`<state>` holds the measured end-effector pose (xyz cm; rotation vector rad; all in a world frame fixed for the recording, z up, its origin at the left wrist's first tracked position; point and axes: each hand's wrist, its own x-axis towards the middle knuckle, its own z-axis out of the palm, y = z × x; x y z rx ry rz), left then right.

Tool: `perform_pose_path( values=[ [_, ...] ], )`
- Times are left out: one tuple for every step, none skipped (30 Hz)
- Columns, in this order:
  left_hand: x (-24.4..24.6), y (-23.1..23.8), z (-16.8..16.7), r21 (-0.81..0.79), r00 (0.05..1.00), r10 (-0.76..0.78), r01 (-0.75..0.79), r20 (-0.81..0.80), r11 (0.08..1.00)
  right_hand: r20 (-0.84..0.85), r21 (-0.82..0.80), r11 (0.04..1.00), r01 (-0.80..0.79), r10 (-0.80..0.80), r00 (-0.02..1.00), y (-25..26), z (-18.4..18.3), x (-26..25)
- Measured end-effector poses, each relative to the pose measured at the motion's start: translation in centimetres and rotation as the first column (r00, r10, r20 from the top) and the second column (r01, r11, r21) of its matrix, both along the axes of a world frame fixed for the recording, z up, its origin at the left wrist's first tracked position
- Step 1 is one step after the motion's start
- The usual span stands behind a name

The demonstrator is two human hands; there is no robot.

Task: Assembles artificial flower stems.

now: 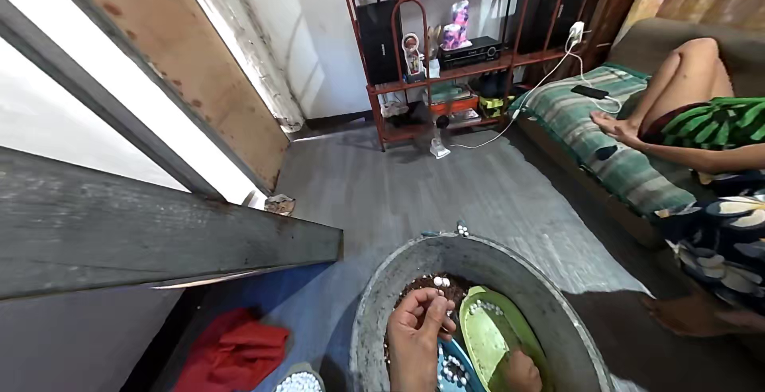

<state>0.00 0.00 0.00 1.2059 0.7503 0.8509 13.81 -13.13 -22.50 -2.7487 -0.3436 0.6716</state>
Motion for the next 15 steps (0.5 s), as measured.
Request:
perform_pose_path(
  values=[
    [0.0,0.2,-0.1,0.005,1.000,0.004,-0.004,-0.006,1.000,-0.251,-0.058,0.998,-0.032,0.017,0.968,0.4,-1.1,1.5],
    [0.0,0.4,-0.2,0.012,1.000,0.011,-0.010,-0.014,1.000,-0.403,-0.056,0.997,-0.046,0.020,0.915,0.9,-2.4,2.5],
    [0.1,0.5,-0.3,0.013,1.000,0.017,-0.017,-0.022,1.000,-0.410,-0.039,0.999,-0.018,0.000,0.912,1.1,-5.3,3.0],
    [0.3,0.6,-0.4,0.012,0.999,0.024,-0.023,-0.023,1.000,-0.206,0.015,0.996,0.090,-0.085,0.975,1.6,-10.3,2.8],
    [0.5,0.8,-0.4,0.010,0.999,0.031,-0.031,-0.021,0.999,-0.160,0.038,0.993,0.108,-0.101,0.982,2.0,-13.3,3.7],
    [0.7,0.9,-0.4,0.007,0.999,0.037,-0.037,-0.015,0.999,-0.181,0.044,0.995,0.088,-0.079,0.980,2.4,-14.3,4.6],
    [0.9,0.9,-0.4,0.010,0.999,0.041,-0.040,-0.009,0.999,-0.202,0.038,0.998,0.044,-0.036,0.979,2.7,-14.0,5.3],
    [1.1,1.0,-0.4,0.017,0.999,0.043,-0.042,-0.006,0.999,-0.204,0.033,0.999,-0.006,0.012,0.979,3.1,-13.2,5.7],
    [1.3,1.0,-0.5,0.024,0.999,0.046,-0.045,-0.005,0.999,-0.189,0.030,0.998,-0.050,0.055,0.981,3.5,-12.0,5.8],
    [1.4,1.1,-0.5,0.029,0.999,0.050,-0.050,-0.008,0.998,-0.174,0.069,0.997,-0.031,0.043,0.984,4.0,-10.4,5.9],
    [1.5,1.2,-0.6,0.028,0.999,0.051,-0.051,-0.010,0.998,-0.171,0.134,0.991,0.022,0.001,0.985,4.5,-8.9,5.9],
    [1.4,1.2,-0.8,0.028,0.999,0.053,-0.053,-0.006,0.998,-0.185,0.215,0.973,0.084,-0.044,0.982,5.1,-7.2,6.0],
    [1.4,1.3,-1.0,0.030,0.999,0.054,-0.054,-0.003,0.998,-0.205,0.286,0.950,0.129,-0.071,0.976,5.8,-5.2,6.2],
    [1.3,1.4,-1.2,0.029,0.998,0.056,-0.056,-0.001,0.998,-0.245,0.349,0.923,0.160,-0.075,0.967,6.4,-2.9,6.4],
    [1.2,1.5,-1.3,0.025,0.998,0.059,-0.059,0.002,0.998,-0.281,0.407,0.896,0.178,-0.063,0.958,7.0,-0.5,6.7]
  ],
)
